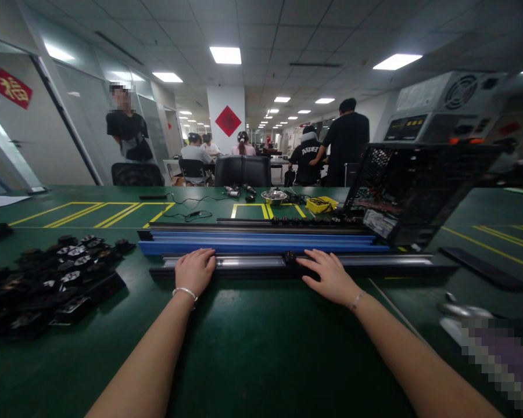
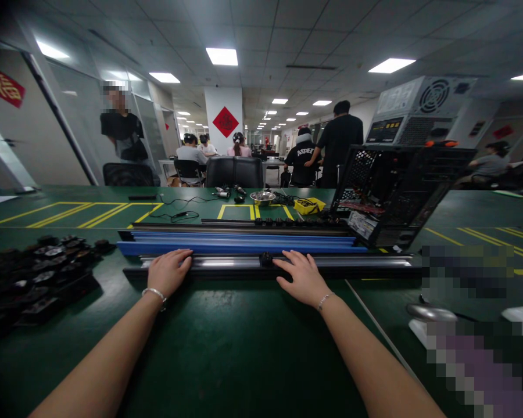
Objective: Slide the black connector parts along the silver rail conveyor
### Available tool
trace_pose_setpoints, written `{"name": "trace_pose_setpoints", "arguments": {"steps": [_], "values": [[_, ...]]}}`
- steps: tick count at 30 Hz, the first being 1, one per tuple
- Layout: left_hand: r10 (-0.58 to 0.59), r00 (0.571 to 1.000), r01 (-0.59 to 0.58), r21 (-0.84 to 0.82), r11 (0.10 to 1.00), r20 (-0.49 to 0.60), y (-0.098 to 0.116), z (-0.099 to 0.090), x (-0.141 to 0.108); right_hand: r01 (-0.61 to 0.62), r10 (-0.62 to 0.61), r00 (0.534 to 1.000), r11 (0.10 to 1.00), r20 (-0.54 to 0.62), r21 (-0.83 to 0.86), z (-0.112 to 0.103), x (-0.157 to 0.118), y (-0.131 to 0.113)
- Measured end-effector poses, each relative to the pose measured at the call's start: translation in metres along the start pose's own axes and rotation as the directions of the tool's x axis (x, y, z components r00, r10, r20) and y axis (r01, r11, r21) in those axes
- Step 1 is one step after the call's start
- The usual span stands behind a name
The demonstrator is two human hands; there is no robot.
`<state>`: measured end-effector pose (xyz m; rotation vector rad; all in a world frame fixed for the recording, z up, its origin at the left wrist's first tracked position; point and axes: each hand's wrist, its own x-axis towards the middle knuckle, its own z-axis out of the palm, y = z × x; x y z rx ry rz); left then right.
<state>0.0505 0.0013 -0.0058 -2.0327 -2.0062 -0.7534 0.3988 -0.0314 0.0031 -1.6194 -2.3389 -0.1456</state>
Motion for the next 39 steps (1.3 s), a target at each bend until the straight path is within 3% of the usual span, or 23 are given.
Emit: {"name": "trace_pose_setpoints", "arguments": {"steps": [25, 39], "values": [[-0.009, 1.000, 0.009, -0.018, 1.000, 0.001, 0.004, -0.003, 0.000, -0.024, 0.025, 0.999, 0.999, 0.027, -0.025, 0.003, 0.002, -0.015], [0.011, 1.000, -0.012, -0.017, 1.000, -0.013, 0.003, -0.001, 0.000, -0.172, 0.184, 0.982, 0.968, -0.051, 0.183, -0.004, 0.028, -0.031]]}}
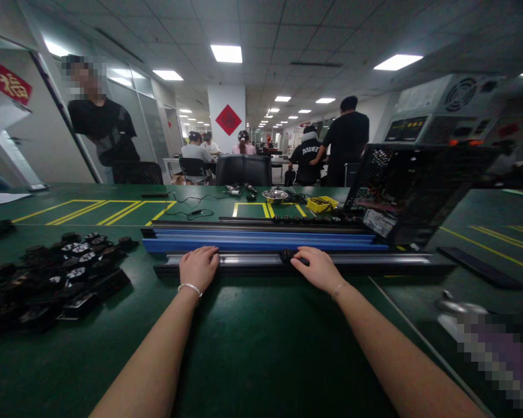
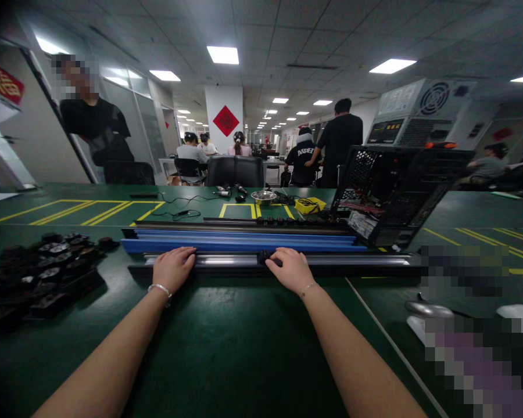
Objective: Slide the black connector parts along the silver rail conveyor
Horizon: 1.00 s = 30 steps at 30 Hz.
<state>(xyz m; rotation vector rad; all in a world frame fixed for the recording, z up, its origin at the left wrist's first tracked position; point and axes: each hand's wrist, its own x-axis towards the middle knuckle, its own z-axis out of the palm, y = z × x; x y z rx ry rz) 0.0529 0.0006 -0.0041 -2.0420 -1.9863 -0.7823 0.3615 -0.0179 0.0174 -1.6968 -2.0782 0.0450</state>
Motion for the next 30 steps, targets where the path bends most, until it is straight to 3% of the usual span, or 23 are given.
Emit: {"name": "trace_pose_setpoints", "arguments": {"steps": [9, 17, 30], "values": [[-0.008, 1.000, 0.008, -0.001, 1.000, 0.009, 0.001, -0.001, 0.000, -0.015, 0.024, 0.983, 0.999, -0.180, 0.050, 0.017, -0.004, -0.006], [-0.007, 1.000, 0.007, -0.006, 1.000, 0.003, 0.000, 0.000, -0.001, 0.057, -0.051, 0.979, 0.998, -0.196, 0.028, 0.021, -0.010, -0.009], [-0.005, 1.000, 0.005, -0.001, 1.000, 0.000, 0.001, -0.001, -0.001, 0.075, -0.073, 0.986, 0.997, -0.151, 0.006, 0.023, -0.012, -0.018]]}}
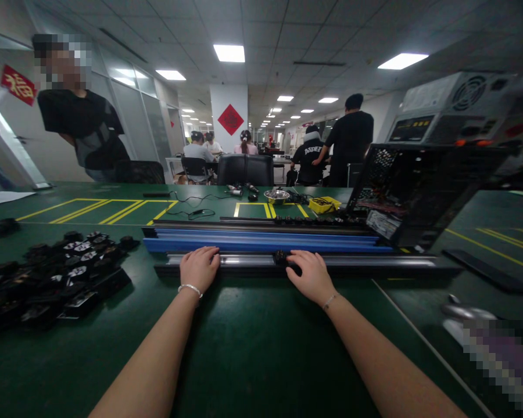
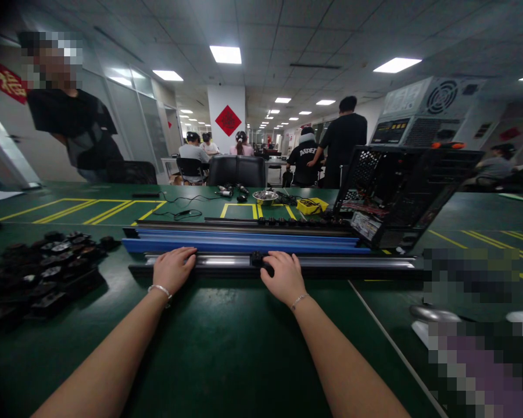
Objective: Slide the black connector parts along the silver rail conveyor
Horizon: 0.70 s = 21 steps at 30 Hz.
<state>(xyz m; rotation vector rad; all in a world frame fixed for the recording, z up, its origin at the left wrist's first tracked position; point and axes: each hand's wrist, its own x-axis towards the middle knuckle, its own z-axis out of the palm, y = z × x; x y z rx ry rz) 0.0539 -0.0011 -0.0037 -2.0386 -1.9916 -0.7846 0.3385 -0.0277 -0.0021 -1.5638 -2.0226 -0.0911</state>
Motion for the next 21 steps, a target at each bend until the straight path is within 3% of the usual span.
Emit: {"name": "trace_pose_setpoints", "arguments": {"steps": [21], "values": [[-0.020, 1.000, 0.021, -0.007, 1.000, 0.017, 0.001, -0.002, 0.000, 0.025, -0.022, 0.996, 0.999, 0.082, -0.045, 0.001, -0.001, -0.013]]}}
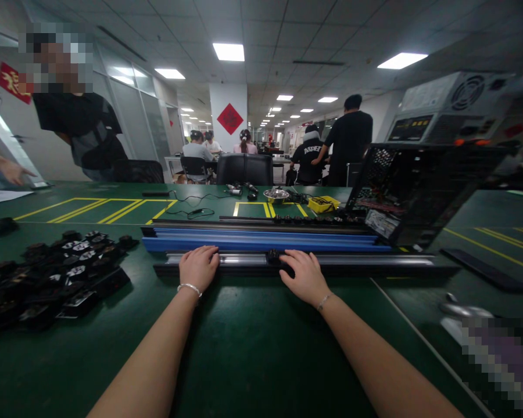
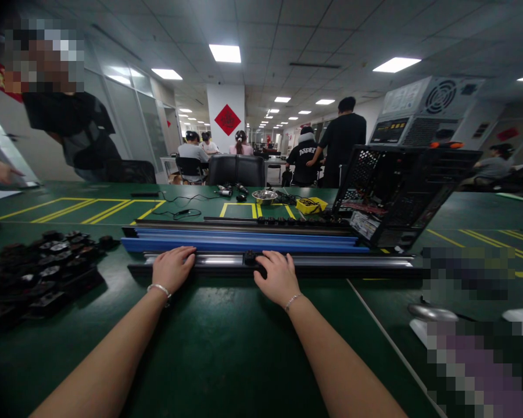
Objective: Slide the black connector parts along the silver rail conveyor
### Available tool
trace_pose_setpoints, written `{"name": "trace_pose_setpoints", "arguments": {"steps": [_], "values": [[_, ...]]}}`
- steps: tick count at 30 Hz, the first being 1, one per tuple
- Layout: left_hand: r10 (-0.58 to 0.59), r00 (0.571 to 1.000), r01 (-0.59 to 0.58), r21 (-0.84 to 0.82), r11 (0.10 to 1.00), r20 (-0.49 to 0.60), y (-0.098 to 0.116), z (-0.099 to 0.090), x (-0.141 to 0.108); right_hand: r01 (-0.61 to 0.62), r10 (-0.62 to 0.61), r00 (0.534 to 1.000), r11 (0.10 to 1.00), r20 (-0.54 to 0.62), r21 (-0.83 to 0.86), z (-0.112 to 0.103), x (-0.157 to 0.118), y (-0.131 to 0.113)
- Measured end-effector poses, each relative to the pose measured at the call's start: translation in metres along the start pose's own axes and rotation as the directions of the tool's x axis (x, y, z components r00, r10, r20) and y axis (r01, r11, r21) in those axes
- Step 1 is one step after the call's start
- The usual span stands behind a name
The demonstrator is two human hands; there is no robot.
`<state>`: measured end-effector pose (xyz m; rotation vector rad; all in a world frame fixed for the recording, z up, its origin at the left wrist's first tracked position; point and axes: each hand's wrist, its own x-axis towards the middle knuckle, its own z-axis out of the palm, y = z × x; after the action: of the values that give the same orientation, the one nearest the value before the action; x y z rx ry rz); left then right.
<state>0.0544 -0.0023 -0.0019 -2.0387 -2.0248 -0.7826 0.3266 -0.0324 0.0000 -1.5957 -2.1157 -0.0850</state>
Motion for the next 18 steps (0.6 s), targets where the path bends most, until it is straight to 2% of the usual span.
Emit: {"name": "trace_pose_setpoints", "arguments": {"steps": [12, 18], "values": [[-0.011, 1.000, 0.011, 0.001, 1.000, 0.020, 0.004, 0.000, 0.000, 0.030, -0.030, 1.000, 1.000, 0.001, 0.002, 0.004, 0.001, -0.006], [0.087, 0.995, -0.085, -0.041, 0.996, 0.054, 0.013, 0.002, -0.003, 0.045, -0.045, 0.999, 0.999, 0.000, -0.012, 0.007, 0.001, -0.008]]}}
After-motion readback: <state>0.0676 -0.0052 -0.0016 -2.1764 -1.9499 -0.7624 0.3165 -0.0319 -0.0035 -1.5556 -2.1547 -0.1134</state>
